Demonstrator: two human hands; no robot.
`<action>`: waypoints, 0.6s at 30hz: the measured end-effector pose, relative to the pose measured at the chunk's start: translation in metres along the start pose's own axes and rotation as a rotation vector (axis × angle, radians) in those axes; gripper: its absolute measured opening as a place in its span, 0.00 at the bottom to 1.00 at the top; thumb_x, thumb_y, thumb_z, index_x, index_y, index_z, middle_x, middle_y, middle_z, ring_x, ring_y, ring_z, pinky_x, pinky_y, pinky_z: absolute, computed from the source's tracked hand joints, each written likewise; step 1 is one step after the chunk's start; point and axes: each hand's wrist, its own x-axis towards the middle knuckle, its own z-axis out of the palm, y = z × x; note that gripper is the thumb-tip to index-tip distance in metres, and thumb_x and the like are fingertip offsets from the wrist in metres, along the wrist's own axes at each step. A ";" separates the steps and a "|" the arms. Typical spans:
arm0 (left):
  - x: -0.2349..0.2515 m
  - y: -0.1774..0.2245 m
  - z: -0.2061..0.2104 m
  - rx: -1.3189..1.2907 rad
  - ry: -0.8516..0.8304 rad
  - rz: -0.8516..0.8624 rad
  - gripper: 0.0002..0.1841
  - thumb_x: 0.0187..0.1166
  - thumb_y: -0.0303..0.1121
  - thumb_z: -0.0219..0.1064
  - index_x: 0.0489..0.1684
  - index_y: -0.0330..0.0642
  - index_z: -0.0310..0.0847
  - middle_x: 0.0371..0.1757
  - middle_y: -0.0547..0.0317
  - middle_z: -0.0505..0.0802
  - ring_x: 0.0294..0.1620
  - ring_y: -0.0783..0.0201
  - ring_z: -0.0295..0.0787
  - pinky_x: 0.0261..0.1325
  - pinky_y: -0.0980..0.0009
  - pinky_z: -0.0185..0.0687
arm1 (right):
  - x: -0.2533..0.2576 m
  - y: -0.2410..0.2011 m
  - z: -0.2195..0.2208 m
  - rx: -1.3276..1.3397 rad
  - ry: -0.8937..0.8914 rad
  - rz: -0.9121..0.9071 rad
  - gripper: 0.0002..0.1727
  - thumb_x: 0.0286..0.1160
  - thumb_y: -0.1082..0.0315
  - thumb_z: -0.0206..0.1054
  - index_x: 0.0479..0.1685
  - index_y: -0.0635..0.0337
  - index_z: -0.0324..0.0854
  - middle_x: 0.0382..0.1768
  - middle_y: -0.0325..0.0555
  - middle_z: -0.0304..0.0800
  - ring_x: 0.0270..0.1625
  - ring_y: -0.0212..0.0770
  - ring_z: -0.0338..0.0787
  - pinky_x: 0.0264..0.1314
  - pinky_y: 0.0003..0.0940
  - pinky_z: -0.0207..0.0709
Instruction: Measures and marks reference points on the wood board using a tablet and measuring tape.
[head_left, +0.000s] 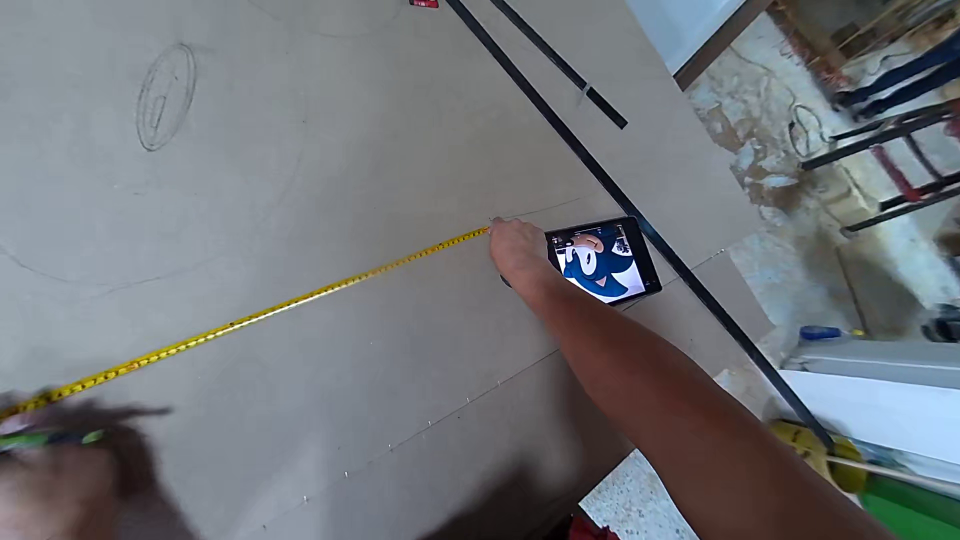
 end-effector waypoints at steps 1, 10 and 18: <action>0.010 -0.032 0.028 -0.109 -0.005 0.206 0.29 0.94 0.36 0.45 0.84 0.17 0.56 0.80 0.23 0.75 0.84 0.46 0.73 0.87 0.63 0.66 | 0.001 0.001 -0.001 -0.002 -0.002 -0.008 0.18 0.91 0.61 0.50 0.61 0.55 0.84 0.48 0.56 0.93 0.53 0.58 0.94 0.45 0.58 0.85; -0.050 0.183 0.205 -0.692 -0.441 0.087 0.15 0.89 0.40 0.62 0.57 0.39 0.89 0.41 0.58 0.96 0.38 0.68 0.94 0.47 0.65 0.93 | 0.013 0.013 -0.007 0.021 -0.052 -0.102 0.16 0.89 0.63 0.52 0.60 0.54 0.84 0.49 0.54 0.93 0.53 0.57 0.94 0.45 0.57 0.85; -0.051 0.209 0.248 -0.650 -0.459 0.179 0.05 0.75 0.31 0.73 0.44 0.44 0.91 0.35 0.63 0.96 0.32 0.70 0.93 0.39 0.67 0.92 | 0.022 0.018 -0.012 0.036 -0.049 -0.189 0.13 0.85 0.69 0.54 0.56 0.57 0.84 0.46 0.54 0.93 0.51 0.56 0.94 0.44 0.54 0.86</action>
